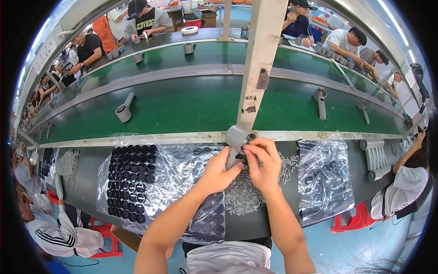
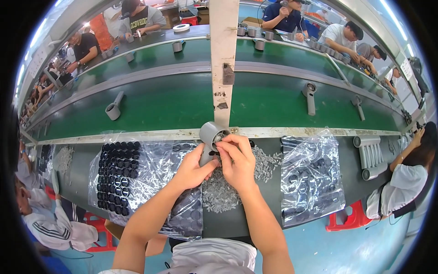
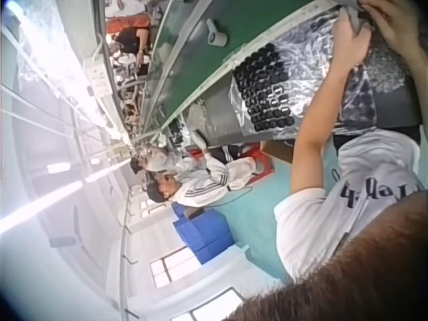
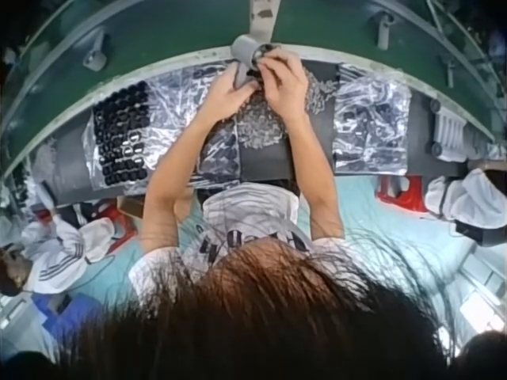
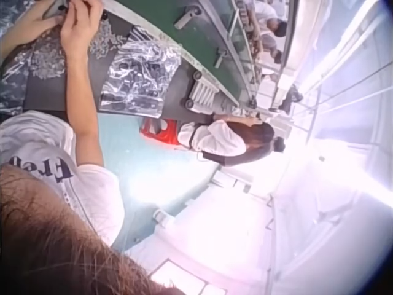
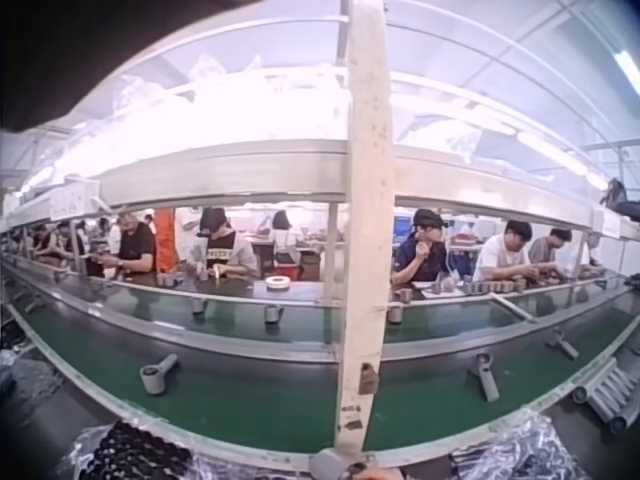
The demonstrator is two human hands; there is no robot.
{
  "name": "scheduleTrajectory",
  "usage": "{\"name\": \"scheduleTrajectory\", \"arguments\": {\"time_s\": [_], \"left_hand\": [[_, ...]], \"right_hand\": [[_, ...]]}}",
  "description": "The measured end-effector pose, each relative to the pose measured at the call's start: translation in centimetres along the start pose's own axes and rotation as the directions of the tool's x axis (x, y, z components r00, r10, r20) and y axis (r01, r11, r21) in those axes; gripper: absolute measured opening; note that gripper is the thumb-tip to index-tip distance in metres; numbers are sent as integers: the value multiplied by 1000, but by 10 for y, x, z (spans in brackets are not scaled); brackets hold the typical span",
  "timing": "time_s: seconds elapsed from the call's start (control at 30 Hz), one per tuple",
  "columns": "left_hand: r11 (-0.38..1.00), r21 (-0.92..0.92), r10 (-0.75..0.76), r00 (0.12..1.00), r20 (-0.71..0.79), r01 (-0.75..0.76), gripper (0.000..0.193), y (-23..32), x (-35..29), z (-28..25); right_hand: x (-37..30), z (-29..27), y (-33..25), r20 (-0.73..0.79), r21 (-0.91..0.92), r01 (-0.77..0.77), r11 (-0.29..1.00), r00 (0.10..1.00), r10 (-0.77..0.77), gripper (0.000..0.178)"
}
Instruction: The person assembles circular components by hand, fitting plastic housings and metal parts together on a production line.
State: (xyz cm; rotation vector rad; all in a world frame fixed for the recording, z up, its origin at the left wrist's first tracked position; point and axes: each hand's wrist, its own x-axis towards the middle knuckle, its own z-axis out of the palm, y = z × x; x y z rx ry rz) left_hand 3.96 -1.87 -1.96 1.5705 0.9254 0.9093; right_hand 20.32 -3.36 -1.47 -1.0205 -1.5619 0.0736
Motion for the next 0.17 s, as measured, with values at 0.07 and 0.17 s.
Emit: {"name": "scheduleTrajectory", "arguments": {"time_s": [0.07,0.17], "left_hand": [[999,-32,-24,1000,15,24,29,0,0,0],[999,-24,-40,999,11,40,31,1,-1,0]], "right_hand": [[0,-1,1,-1,8,13,1000,1000,-13,19],[-1,-1,2,-12,-20,1,1000,1000,-1,19]]}}
